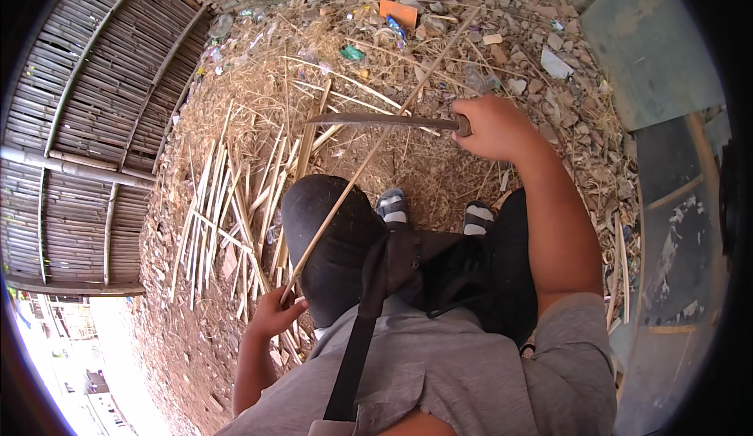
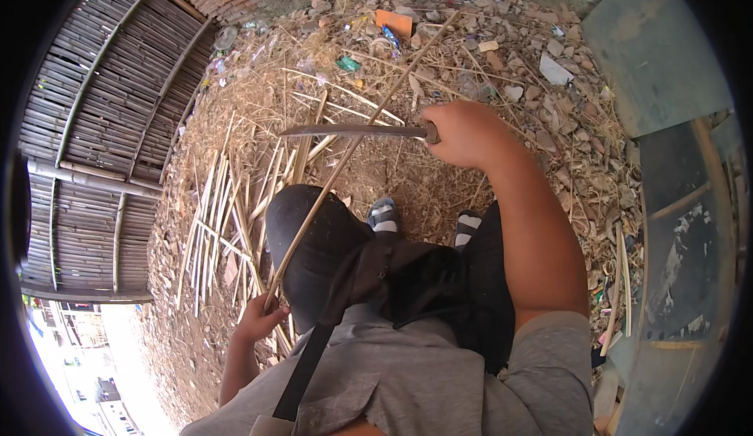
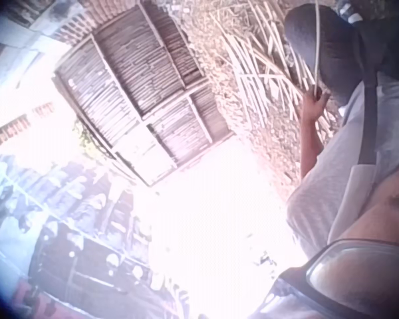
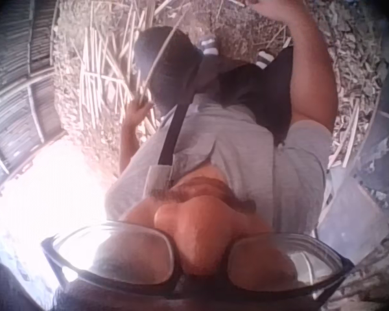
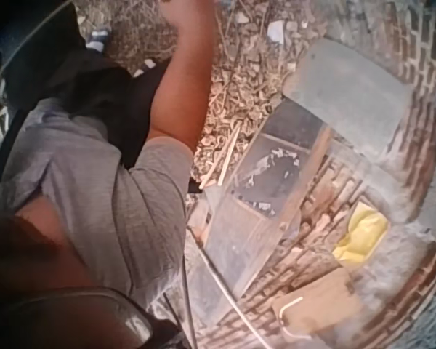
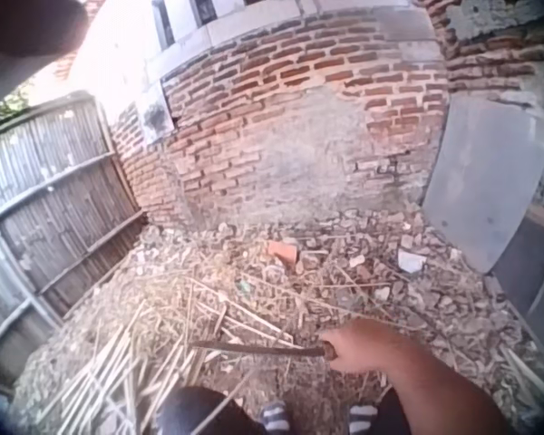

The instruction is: The person smooths a bamboo strip by repeatedly scraping it with a blade while holding the strip against their leg for support.

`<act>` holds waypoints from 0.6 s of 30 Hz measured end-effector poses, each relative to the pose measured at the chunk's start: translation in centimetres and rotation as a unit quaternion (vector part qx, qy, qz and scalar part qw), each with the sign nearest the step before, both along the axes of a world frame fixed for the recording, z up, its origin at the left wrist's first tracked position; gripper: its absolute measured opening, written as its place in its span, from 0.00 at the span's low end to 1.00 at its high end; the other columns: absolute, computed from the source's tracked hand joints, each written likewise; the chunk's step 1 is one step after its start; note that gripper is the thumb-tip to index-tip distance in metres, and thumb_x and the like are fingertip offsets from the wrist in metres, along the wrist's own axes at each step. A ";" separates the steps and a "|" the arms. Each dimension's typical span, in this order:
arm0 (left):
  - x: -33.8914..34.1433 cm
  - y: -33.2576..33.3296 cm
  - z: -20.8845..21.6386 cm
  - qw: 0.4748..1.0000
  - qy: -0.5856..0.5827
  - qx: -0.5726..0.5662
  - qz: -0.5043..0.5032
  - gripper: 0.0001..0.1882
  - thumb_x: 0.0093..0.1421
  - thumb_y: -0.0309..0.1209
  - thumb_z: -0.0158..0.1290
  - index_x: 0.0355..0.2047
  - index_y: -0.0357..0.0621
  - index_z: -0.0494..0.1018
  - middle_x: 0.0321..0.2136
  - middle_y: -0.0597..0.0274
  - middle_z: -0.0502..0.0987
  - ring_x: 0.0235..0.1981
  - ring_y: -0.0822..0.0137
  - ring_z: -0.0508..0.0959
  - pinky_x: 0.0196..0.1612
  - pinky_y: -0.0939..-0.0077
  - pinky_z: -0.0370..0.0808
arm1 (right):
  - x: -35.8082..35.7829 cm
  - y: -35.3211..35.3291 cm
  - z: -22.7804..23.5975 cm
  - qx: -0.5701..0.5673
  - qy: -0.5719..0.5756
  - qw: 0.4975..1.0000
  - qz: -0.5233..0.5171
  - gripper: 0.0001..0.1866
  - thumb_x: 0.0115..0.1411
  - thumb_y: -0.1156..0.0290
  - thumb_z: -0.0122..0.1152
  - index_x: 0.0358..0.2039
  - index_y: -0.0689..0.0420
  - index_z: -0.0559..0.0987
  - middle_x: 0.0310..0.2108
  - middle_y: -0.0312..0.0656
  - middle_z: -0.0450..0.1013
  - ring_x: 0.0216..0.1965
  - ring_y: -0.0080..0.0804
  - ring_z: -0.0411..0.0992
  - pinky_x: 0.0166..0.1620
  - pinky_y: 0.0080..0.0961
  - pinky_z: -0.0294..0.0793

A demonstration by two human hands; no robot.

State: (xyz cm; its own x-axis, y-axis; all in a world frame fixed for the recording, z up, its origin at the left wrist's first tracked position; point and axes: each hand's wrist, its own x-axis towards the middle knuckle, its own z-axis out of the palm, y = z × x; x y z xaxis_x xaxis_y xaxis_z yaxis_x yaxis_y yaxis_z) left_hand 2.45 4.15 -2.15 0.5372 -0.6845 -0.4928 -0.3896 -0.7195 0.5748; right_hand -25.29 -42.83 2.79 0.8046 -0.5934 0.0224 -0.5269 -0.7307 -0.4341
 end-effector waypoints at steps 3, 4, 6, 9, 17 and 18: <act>0.5 0.1 -0.6 1.000 0.017 0.013 0.006 0.26 0.56 0.45 0.69 0.18 0.43 0.66 0.14 0.72 0.65 0.19 0.77 0.64 0.22 0.72 0.63 | 0.7 0.5 0.0 -0.001 0.002 1.000 0.016 0.11 0.53 0.64 0.69 0.32 0.54 0.78 0.26 0.46 0.77 0.33 0.48 0.78 0.36 0.45 0.74; 0.6 0.0 -0.6 0.999 0.021 0.023 0.010 0.27 0.56 0.45 0.70 0.18 0.44 0.65 0.14 0.72 0.64 0.19 0.77 0.64 0.22 0.72 0.62 | 0.8 0.7 0.1 -0.004 0.018 1.000 0.023 0.10 0.53 0.65 0.68 0.34 0.54 0.79 0.28 0.46 0.78 0.35 0.48 0.79 0.38 0.46 0.76; 0.9 0.2 -0.8 0.999 0.025 0.034 0.018 0.28 0.55 0.45 0.70 0.17 0.44 0.64 0.14 0.72 0.64 0.19 0.77 0.63 0.21 0.72 0.62 | 0.9 1.0 0.4 -0.007 0.020 0.999 0.039 0.11 0.53 0.66 0.68 0.35 0.54 0.80 0.28 0.46 0.78 0.35 0.48 0.79 0.38 0.45 0.76; 1.2 0.7 -1.4 0.999 -0.001 0.030 -0.017 0.28 0.56 0.44 0.70 0.17 0.44 0.63 0.13 0.72 0.63 0.19 0.77 0.63 0.21 0.72 0.61 | 0.8 -0.8 -0.7 0.039 0.003 0.999 -0.005 0.12 0.54 0.66 0.67 0.37 0.55 0.80 0.28 0.47 0.78 0.34 0.47 0.79 0.38 0.44 0.76; 0.9 0.0 -0.6 0.998 -0.038 0.055 -0.012 0.22 0.69 0.44 0.52 0.31 0.35 0.77 0.17 0.58 0.71 0.21 0.70 0.69 0.27 0.62 0.69 | 2.5 0.9 -0.6 0.047 0.051 0.998 0.002 0.15 0.53 0.67 0.66 0.40 0.58 0.80 0.27 0.50 0.77 0.30 0.45 0.79 0.36 0.42 0.75; 0.4 -0.7 0.7 0.996 -0.052 0.072 -0.010 0.21 0.70 0.44 0.52 0.33 0.35 0.78 0.17 0.57 0.73 0.22 0.69 0.70 0.28 0.62 0.70 | 2.9 2.4 -0.5 -0.013 0.037 0.999 0.034 0.15 0.52 0.70 0.64 0.42 0.56 0.81 0.27 0.51 0.77 0.32 0.48 0.79 0.37 0.43 0.76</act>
